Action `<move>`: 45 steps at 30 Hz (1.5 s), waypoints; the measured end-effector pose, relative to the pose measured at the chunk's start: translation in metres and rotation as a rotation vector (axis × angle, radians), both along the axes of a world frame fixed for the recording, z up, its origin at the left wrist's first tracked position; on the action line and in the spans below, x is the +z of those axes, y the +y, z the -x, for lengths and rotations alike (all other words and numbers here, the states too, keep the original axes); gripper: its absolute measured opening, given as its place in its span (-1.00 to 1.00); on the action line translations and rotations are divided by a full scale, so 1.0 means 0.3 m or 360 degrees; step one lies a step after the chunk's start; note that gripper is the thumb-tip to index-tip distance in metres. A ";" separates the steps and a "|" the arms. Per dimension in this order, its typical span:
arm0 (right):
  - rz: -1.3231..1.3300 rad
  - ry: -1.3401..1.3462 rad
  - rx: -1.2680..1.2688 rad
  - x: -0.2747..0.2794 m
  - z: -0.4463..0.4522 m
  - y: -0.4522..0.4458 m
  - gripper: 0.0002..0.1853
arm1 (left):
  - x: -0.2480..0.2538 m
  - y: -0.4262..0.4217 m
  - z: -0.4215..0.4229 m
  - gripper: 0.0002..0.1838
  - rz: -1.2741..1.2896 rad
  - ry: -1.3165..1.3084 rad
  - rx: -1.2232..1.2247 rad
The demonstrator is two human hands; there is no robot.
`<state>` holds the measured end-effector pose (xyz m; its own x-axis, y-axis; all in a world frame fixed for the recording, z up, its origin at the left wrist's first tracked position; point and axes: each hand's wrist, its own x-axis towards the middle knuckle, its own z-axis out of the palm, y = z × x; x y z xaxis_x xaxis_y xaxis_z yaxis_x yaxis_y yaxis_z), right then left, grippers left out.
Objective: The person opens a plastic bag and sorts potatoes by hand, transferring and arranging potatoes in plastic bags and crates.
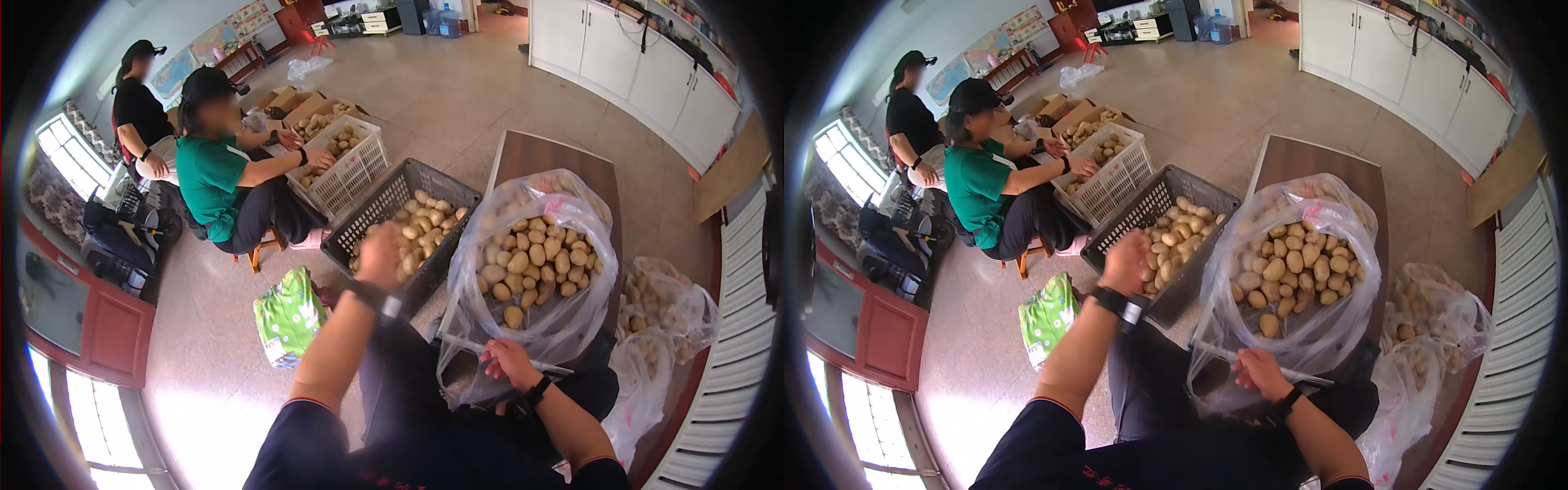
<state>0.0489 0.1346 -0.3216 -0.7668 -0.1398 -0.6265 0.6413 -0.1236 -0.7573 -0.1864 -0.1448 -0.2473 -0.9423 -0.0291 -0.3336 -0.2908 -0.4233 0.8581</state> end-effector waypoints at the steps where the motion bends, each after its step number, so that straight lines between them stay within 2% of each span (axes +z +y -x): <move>1: 0.0044 0.0036 0.0017 0.003 0.005 -0.006 -0.68 | 0.017 -0.073 0.021 -0.82 0.0102 0.0023 0.0069; 3: 0.0070 -0.0015 0.0008 0.009 0.015 -0.015 -0.67 | -0.008 -0.200 0.002 -0.78 0.0013 -0.0162 0.0206; 6: 0.0112 -0.0077 0.0024 0.009 0.041 -0.020 -0.66 | -0.408 -0.415 -0.006 -0.67 0.0815 -0.0047 0.0206; 8: 0.0110 -0.0133 0.0033 0.017 0.046 -0.017 -0.65 | -0.514 -0.437 -0.097 -0.54 0.0800 -0.0451 0.0219; 9: 0.0120 -0.0142 0.0076 0.032 0.069 -0.015 -0.64 | -0.561 -0.439 -0.115 -0.48 0.0645 -0.0825 0.0218; 10: 0.0130 -0.0152 0.0124 0.038 0.085 -0.014 -0.64 | -0.595 -0.406 -0.129 -0.40 0.0648 -0.1030 0.0328; 11: 0.0118 -0.0171 0.0119 0.032 0.099 -0.014 -0.64 | -0.650 -0.390 -0.142 -0.40 0.0640 -0.1048 0.0316; 13: 0.0136 -0.0266 0.0165 0.017 0.144 -0.030 -0.63 | -0.731 -0.368 -0.142 -0.36 0.0264 -0.0954 0.0256; 14: 0.0141 -0.0281 0.0163 0.016 0.159 -0.052 -0.63 | -0.684 -0.347 -0.140 -0.23 0.0061 -0.0939 0.0057; 15: 0.0156 -0.0314 0.0190 0.021 0.176 -0.073 -0.63 | -0.668 -0.342 -0.126 -0.23 0.0065 -0.0951 0.0060; 17: 0.0171 -0.0349 0.0222 0.025 0.227 -0.098 -0.62 | -0.678 -0.335 -0.083 -0.35 -0.0246 -0.0997 -0.0066; 18: 0.0229 -0.0379 0.0253 0.027 0.248 -0.108 -0.60 | -0.689 -0.339 -0.077 -0.35 -0.0240 -0.1011 -0.0064; 20: 0.0310 -0.0418 0.0286 0.017 0.300 -0.145 -0.57 | -0.698 -0.360 -0.068 -0.54 -0.0214 -0.0963 -0.0085; 21: 0.0438 -0.0326 0.0248 0.012 0.335 -0.176 -0.57 | -0.699 -0.371 -0.057 -0.54 -0.0194 -0.0970 -0.0077; 23: 0.0581 -0.0243 0.0233 0.000 0.409 -0.233 -0.56 | -0.623 -0.344 -0.066 -0.69 0.0348 -0.0965 0.0002; 24: 0.0572 -0.0205 0.0232 -0.011 0.457 -0.254 -0.54 | -0.636 -0.354 -0.059 -0.79 0.0281 -0.0942 0.0009; 25: 0.0563 -0.0164 0.0237 -0.022 0.508 -0.271 -0.51 | -0.650 -0.366 -0.055 -0.79 0.0282 -0.0939 0.0041; 27: 0.0518 -0.0097 0.0284 -0.047 0.604 -0.295 -0.49 | -0.671 -0.389 -0.055 -0.67 0.0244 -0.0992 -0.0049; 30: 0.0356 -0.0175 0.0367 -0.104 0.738 -0.336 -0.23 | -0.692 -0.405 -0.063 -0.76 0.0195 -0.1002 -0.0044; 31: 0.0265 -0.0134 0.0492 -0.160 0.771 -0.349 -0.25 | -0.687 -0.409 -0.056 -0.80 0.0170 -0.1040 -0.0050; 33: 0.0257 -0.0260 0.0348 -0.187 0.781 -0.386 -0.34 | -0.677 -0.424 -0.053 -0.80 0.0169 -0.1038 -0.0062; 34: 0.0350 -0.0240 0.0350 -0.238 0.782 -0.407 -0.34 | -0.675 -0.430 -0.057 -0.80 0.0158 -0.1059 -0.0103; 39: 0.0409 -0.0191 0.0260 -0.226 0.782 -0.452 -0.27 | -0.682 -0.421 -0.042 -0.72 0.0136 -0.1054 -0.0092; 42: 0.0570 -0.0140 0.0325 -0.234 0.813 -0.421 -0.61 | -0.735 -0.446 -0.030 -0.71 0.0138 -0.0955 -0.0154; 43: 0.0595 -0.0098 0.0275 -0.210 0.826 -0.412 -0.62 | -0.782 -0.462 -0.026 -0.72 0.0162 -0.0841 -0.0203; 44: 0.0578 -0.0061 0.0276 -0.226 0.845 -0.403 -0.62 | -0.745 -0.431 -0.002 -0.72 0.0184 -0.0726 -0.0246; 45: 0.0564 -0.0024 0.0275 -0.239 0.861 -0.395 -0.58 | -0.704 -0.400 0.020 -0.74 -0.0135 -0.1023 0.0049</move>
